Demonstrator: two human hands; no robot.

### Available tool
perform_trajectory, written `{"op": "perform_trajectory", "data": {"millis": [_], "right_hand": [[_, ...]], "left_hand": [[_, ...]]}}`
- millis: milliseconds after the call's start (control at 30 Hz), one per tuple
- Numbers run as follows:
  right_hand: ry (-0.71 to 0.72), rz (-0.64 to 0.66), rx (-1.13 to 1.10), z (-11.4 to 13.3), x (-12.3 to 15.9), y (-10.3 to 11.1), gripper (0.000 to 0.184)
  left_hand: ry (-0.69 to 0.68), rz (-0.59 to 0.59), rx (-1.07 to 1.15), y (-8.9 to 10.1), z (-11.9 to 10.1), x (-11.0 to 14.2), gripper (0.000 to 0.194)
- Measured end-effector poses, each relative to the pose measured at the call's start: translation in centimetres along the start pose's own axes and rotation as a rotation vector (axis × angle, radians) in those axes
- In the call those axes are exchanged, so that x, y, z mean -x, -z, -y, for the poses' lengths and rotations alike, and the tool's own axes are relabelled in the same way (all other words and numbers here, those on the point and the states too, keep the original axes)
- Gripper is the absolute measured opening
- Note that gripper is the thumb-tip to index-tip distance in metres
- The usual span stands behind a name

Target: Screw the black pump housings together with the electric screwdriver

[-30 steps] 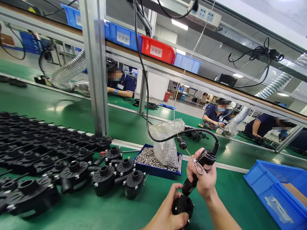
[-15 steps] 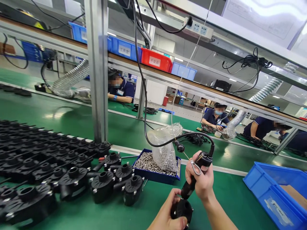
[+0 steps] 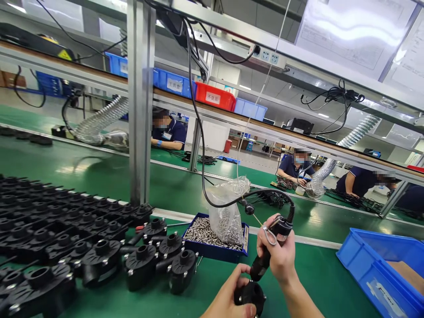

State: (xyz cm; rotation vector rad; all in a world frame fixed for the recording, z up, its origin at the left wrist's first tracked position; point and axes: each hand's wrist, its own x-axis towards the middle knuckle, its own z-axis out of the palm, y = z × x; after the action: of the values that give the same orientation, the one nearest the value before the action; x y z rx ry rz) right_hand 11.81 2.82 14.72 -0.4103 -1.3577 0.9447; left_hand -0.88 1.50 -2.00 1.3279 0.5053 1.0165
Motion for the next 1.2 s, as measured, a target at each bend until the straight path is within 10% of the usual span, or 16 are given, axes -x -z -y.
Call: {"op": "perform_trajectory", "data": {"millis": [233,1200], "right_hand": [[0.039,0.02,-0.094,2.6,0.3,0.5,0.032],[-0.123,0.083,-0.107,0.4,1.8,-1.2,0.04]], "left_hand": [[-0.038,-0.13,-0.244,1.9,-2.2,-0.3,0.089],[-0.123,-0.13,-0.135,1.4,-1.8,-0.5,0.079]]}}
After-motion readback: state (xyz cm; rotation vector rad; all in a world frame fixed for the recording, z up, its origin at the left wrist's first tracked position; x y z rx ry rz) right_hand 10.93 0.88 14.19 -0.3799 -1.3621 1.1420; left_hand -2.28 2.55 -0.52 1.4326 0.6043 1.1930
